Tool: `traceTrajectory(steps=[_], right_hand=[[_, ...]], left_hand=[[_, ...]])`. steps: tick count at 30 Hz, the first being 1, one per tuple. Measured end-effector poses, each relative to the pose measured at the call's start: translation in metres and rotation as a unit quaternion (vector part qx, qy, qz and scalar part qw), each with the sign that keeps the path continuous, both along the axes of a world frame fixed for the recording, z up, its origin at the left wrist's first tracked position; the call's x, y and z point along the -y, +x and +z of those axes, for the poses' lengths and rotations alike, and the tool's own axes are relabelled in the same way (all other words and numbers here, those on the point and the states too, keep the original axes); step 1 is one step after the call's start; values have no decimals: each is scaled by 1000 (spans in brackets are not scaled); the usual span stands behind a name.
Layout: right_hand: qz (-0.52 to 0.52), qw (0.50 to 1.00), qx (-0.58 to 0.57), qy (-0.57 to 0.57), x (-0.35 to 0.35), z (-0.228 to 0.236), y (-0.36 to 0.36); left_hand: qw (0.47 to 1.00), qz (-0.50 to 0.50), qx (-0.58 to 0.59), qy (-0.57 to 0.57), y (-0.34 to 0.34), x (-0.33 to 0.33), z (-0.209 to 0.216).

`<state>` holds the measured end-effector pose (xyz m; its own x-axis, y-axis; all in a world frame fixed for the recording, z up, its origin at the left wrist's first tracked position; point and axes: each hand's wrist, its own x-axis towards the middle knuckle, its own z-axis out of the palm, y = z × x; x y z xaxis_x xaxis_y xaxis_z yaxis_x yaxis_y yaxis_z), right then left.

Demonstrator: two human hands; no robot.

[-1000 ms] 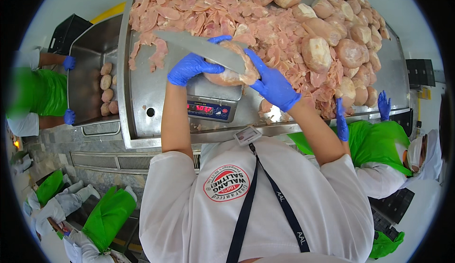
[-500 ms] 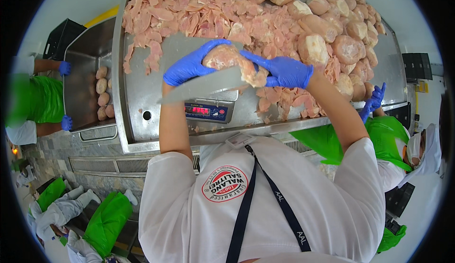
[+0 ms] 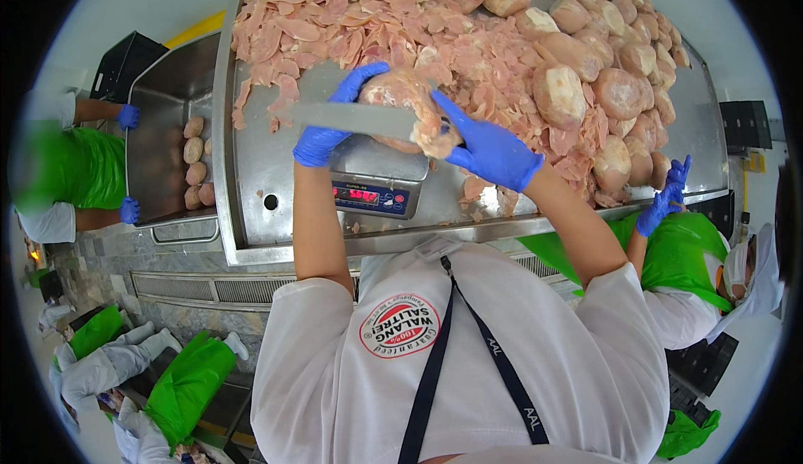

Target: The person trims raw chicken breasts on a digital scale using a knife, repeatedly cutting off excess fat and tissue. Trimmed pieces are placed into a green bin while the trimmed breast is returned to the scale for further trimming or weighing.

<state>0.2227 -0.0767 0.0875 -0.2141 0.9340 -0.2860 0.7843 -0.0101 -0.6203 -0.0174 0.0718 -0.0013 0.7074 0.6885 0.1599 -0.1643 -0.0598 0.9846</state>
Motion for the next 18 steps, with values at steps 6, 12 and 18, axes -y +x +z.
traceTrajectory(steps=[6,12,18], right_hand=[[70,991,108,-22,-6,6,28],[114,989,89,3,-40,-4,23],[87,995,47,-15,-73,4,8]], left_hand=[[994,-38,-87,50,12,-9,2],[991,-55,-111,52,14,-13,11],[997,-57,-48,-14,14,-4,17]])
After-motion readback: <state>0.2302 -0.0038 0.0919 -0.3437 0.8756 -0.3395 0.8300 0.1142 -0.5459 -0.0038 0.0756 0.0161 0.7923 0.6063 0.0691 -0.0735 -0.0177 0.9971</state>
